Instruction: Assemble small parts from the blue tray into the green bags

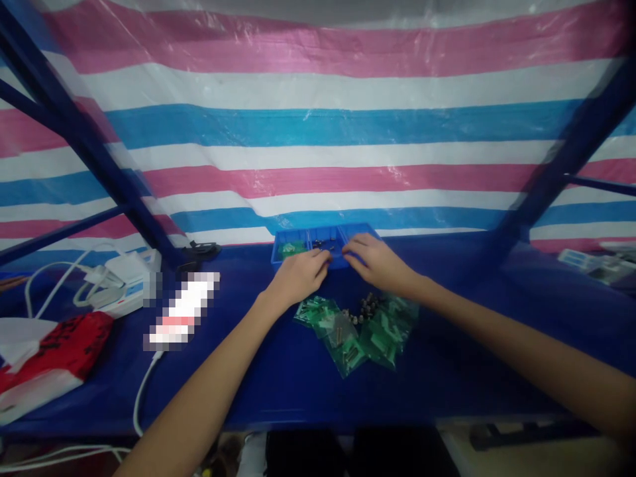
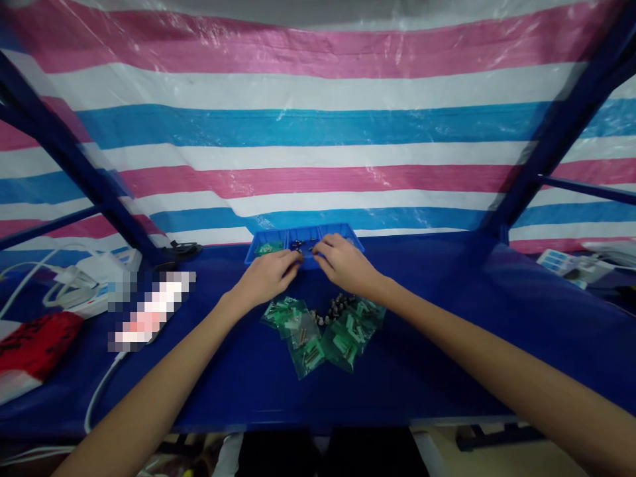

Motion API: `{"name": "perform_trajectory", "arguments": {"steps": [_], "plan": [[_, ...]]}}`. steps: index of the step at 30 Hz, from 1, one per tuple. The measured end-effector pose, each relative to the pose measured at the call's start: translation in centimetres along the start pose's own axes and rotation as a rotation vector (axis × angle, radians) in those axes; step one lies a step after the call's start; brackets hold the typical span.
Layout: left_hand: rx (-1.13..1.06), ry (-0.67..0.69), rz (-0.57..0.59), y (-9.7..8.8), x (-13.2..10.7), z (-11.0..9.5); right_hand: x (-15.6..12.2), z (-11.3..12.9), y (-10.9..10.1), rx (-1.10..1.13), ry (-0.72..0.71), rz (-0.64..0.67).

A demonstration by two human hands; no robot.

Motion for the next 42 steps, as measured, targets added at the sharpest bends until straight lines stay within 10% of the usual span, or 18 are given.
{"name": "perform_trajectory", "arguments": {"steps": [10,42], "plan": [[0.036,0.055,0.185,1.4,0.0,-1.9,-3.8,0.7,-0.4,0.133,-0.039,0.357],[0.039,0.045,0.168,1.3,-0.1,-2.4,-4.7,3.4,0.8,-0.163,0.023,0.351]]}}
Point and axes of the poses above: each hand's wrist, its own x-axis towards the middle knuckle, its own y-axis out of the palm, z = x × y, the point moved 2 cm from there along x, towards the middle knuckle, and after that the axes turned 3 degrees about -x, right-handed, at the moved point
